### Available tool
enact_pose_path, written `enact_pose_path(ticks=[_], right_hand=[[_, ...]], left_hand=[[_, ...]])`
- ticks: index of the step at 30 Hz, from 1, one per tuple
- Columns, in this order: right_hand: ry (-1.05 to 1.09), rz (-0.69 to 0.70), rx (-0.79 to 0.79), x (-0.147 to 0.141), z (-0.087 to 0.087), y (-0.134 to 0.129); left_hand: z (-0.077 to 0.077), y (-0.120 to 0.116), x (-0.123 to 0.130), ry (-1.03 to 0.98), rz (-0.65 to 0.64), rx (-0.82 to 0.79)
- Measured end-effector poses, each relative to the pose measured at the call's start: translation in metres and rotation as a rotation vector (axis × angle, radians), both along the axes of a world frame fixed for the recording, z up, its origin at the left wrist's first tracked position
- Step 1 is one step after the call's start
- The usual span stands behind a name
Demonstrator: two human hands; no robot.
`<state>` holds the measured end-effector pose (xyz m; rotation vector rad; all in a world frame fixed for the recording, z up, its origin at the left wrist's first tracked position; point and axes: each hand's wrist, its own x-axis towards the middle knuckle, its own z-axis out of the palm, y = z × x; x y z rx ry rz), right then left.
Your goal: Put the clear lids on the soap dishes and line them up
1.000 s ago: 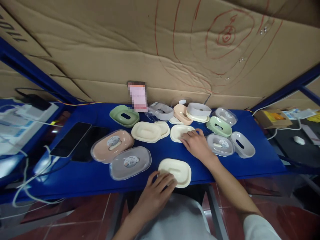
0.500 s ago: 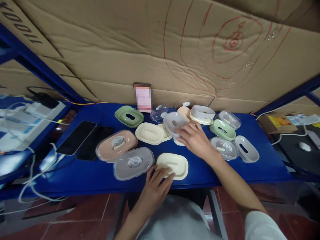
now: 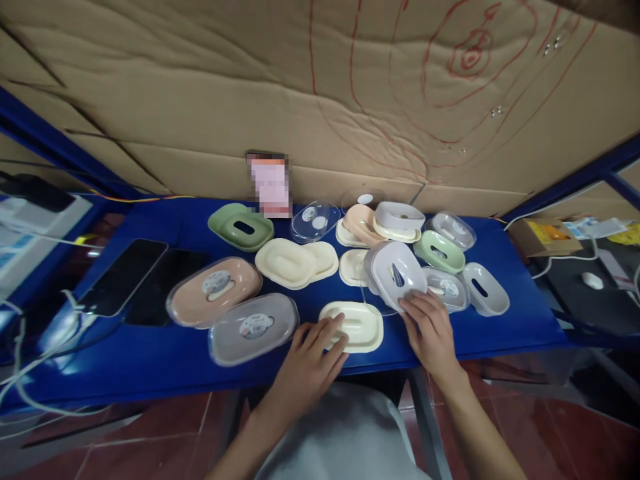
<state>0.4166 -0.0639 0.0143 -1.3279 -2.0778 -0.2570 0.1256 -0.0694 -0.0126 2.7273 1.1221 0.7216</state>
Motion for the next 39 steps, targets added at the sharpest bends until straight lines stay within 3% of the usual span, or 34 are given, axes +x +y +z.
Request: enact_pose_path(ticks=[4,8,11,16,19,22,27,30,32,34,37,39], right_hand=[[0.124,0.081,0.038,-0.005,0.027,0.002],[0.318,0.373,-0.22,-0.024,0.041,-0.029],[0.254,0.473,-0.417,-0.033,0.03,-0.052],[0.05,0.336,-0.541,-0.022,0.007,-0.04],[0.002,0.262,-0.479,-0.017,0.005,-0.022],[-0.061,0.327,-0.397,-0.027,0.004,-0.018],[-0.18,0.36,-0.399,-0.053,-0.01,-0.033],[-0.197,0.385,-0.424,-0.051,-0.008,-0.033],[-0.167,0.423,-0.452,-0.045,0.004,-0.019],[-0.12,0.403,-0.405,-0.042,0.021,0.012],[-0.16,0.137,-0.253,-0.05,0.045,0.079],[-0.237,-0.032,-0.237,-0.062,0.054,0.118]], left_hand=[[0.003,-0.007,0.004,-0.069,-0.067,-0.049],[0.0,-0.025,-0.013,-0.168,-0.071,-0.029],[-0.007,-0.041,-0.031,-0.213,-0.017,0.015],[-0.017,-0.051,-0.038,-0.236,0.063,0.008],[-0.018,-0.042,-0.025,-0.241,0.114,0.059],[-0.016,-0.028,-0.013,-0.225,0.154,0.157],[-0.012,-0.014,-0.013,-0.086,-0.003,0.147],[-0.011,-0.012,-0.017,-0.068,-0.034,0.111],[-0.011,-0.012,-0.018,-0.087,-0.026,0.085],[-0.01,-0.012,-0.015,-0.113,-0.013,0.065],[-0.008,-0.012,-0.012,-0.136,0.002,0.033],[-0.006,-0.013,-0.01,-0.149,0.003,0.014]])
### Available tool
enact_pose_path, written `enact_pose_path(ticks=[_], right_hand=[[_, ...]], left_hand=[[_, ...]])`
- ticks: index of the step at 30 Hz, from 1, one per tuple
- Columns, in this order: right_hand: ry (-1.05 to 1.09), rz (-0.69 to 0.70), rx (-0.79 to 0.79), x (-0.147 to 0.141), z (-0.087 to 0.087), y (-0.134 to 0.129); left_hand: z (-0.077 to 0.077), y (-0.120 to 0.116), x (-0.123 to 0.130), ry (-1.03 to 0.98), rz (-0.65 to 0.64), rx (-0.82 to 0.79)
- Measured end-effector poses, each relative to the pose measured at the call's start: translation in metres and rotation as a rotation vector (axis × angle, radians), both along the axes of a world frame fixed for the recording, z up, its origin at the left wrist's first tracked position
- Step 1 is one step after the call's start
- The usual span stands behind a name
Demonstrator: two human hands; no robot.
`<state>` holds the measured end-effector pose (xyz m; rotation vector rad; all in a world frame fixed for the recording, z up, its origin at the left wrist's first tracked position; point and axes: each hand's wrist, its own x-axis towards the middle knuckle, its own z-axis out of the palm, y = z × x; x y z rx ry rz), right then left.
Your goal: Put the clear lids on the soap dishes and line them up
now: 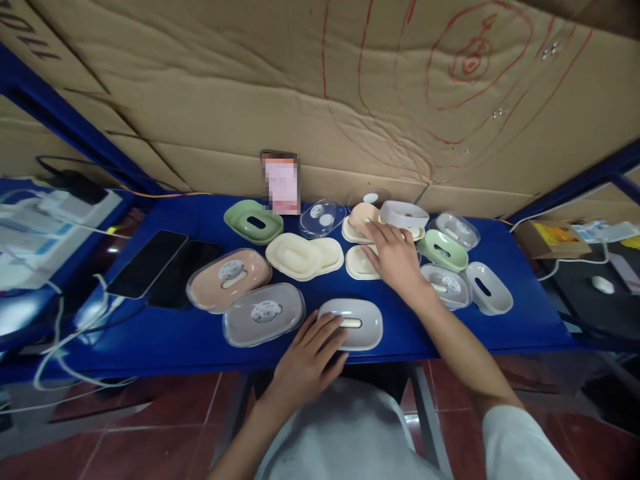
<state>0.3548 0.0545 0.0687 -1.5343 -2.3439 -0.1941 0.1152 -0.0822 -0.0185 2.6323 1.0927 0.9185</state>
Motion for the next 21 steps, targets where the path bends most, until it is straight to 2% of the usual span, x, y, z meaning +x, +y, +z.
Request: enact_pose_path(ticks=[2,4,8,10,12,14,16,17,19,21], right_hand=[[-0.041,-0.004,-0.004,-0.008,0.002,0.018],[-0.055,0.016,0.003,-0.008,-0.004,0.013],[0.003,-0.165,0.005,0.016,-0.027,-0.036],[0.084,-0.201,-0.024,0.029,-0.033,-0.059],[0.306,-0.167,-0.039,0.036,-0.032,-0.08],[0.665,-0.108,-0.098,0.036,-0.03,-0.097],[0.954,-0.047,-0.236,0.03,-0.033,-0.113],[1.011,-0.037,-0.305,0.026,-0.037,-0.119],[0.96,-0.078,-0.35,0.018,-0.047,-0.129],[0.793,-0.151,-0.278,0.012,-0.057,-0.136]], left_hand=[[0.0,-0.001,0.0,-0.012,0.003,-0.01],[-0.001,-0.003,0.0,-0.021,0.018,-0.007],[-0.005,-0.003,0.0,-0.033,0.05,0.005],[-0.005,-0.003,0.0,-0.028,0.054,0.018],[-0.005,-0.003,-0.001,-0.028,0.076,0.037],[-0.007,-0.004,-0.003,-0.039,0.114,0.056],[-0.008,-0.006,-0.005,-0.064,0.135,0.069],[-0.009,-0.006,-0.005,-0.075,0.133,0.071],[-0.008,-0.007,-0.006,-0.076,0.113,0.053],[-0.006,-0.006,-0.007,-0.063,0.105,0.018]])
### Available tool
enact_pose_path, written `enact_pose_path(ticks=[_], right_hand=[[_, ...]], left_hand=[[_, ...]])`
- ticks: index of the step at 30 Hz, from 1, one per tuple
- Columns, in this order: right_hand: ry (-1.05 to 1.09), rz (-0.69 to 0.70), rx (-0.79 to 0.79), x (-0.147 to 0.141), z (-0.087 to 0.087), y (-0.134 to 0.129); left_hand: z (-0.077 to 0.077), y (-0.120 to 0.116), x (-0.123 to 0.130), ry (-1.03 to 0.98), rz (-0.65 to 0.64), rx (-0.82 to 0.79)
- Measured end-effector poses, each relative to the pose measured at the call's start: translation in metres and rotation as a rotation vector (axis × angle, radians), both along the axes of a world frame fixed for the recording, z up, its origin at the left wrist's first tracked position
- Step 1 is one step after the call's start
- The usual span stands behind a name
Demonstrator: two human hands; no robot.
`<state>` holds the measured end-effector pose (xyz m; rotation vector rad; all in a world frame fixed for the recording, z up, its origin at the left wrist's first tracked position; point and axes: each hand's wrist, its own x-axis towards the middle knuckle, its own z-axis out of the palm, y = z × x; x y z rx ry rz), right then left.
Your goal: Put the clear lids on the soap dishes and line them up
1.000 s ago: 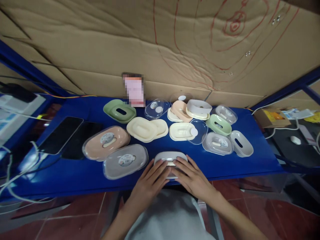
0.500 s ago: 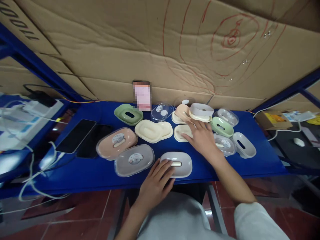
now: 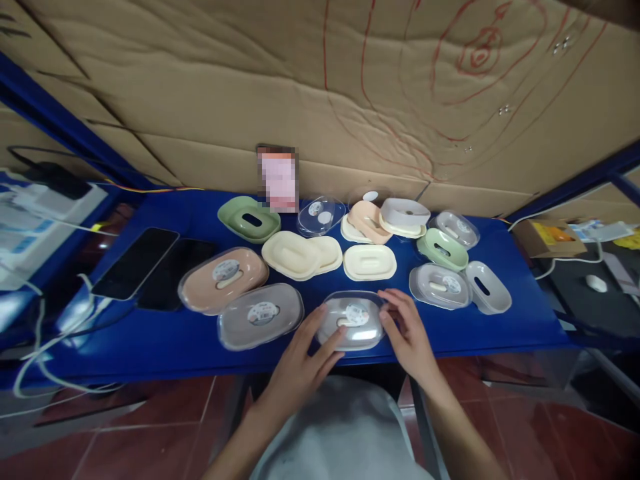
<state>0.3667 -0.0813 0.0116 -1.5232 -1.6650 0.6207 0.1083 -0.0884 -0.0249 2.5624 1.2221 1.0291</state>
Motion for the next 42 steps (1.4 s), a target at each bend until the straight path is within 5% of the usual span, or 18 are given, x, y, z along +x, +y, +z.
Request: enact_pose_path(ticks=[2,6,8,13,22,27,35,42], right_hand=[[-0.162,0.018,0.061,-0.002,-0.005,-0.004],[-0.393,0.433,0.125,0.001,-0.008,-0.007],[-0.5,0.52,0.212,0.003,-0.012,-0.007],[-0.608,0.564,0.359,0.011,-0.022,-0.005],[-0.594,0.625,0.38,0.01,-0.004,0.005],[-0.66,0.624,0.401,0.009,-0.009,0.006],[-0.499,0.574,0.44,0.02,-0.024,-0.002],[-0.465,0.561,0.409,0.018,-0.019,-0.001]], left_hand=[[0.003,0.002,0.0,0.008,-0.005,-0.034],[0.003,0.003,-0.001,-0.026,-0.019,-0.042],[0.0,0.003,-0.002,-0.052,-0.023,-0.008],[-0.005,0.002,-0.002,-0.079,-0.009,0.044],[-0.005,-0.001,-0.002,-0.143,0.066,0.011],[-0.007,-0.001,0.0,-0.124,0.101,-0.048],[-0.007,-0.003,0.003,-0.06,0.042,-0.013],[-0.009,-0.002,0.005,-0.045,0.037,-0.021]])
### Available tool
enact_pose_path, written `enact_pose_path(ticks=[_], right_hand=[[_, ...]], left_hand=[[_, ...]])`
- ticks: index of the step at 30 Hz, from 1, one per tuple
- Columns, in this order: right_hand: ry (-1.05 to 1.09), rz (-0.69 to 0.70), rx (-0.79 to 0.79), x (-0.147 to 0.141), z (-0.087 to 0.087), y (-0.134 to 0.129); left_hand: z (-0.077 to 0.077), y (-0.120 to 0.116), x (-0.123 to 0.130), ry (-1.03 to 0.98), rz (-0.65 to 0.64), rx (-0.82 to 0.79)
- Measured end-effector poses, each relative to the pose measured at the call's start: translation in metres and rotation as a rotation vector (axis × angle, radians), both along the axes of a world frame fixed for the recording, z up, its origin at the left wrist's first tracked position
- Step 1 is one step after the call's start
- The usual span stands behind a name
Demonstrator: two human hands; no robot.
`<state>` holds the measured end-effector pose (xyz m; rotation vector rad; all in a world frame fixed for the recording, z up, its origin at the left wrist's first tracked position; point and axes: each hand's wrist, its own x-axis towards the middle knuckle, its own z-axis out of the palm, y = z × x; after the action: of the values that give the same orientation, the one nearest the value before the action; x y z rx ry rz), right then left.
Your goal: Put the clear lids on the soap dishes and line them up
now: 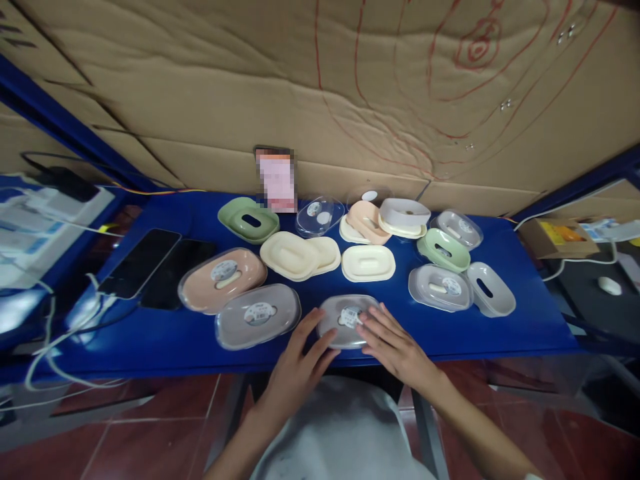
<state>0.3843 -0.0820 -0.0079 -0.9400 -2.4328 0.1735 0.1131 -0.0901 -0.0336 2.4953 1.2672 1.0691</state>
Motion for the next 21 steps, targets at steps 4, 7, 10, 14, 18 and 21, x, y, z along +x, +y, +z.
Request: enact_pose_path(ticks=[4,7,10,14,18,21], right_hand=[[-0.017,0.019,-0.015,0.004,0.0,0.001],[-0.034,-0.018,-0.047,0.007,-0.003,0.003],[-0.059,-0.119,-0.14,0.003,-0.001,0.004],[-0.068,-0.132,-0.057,0.017,0.016,0.003],[0.033,-0.704,0.26,0.112,0.037,0.011],[0.067,-1.219,0.392,0.218,0.037,0.028]], left_hand=[[-0.002,-0.001,0.001,-0.006,0.009,-0.015],[-0.002,0.001,0.001,-0.046,0.013,-0.069],[-0.001,0.003,0.001,-0.104,-0.025,-0.143],[0.005,0.001,0.003,-0.18,-0.077,-0.189],[0.019,0.008,0.009,-0.081,-0.076,-0.166],[0.029,0.027,0.024,0.108,-0.072,-0.147]])
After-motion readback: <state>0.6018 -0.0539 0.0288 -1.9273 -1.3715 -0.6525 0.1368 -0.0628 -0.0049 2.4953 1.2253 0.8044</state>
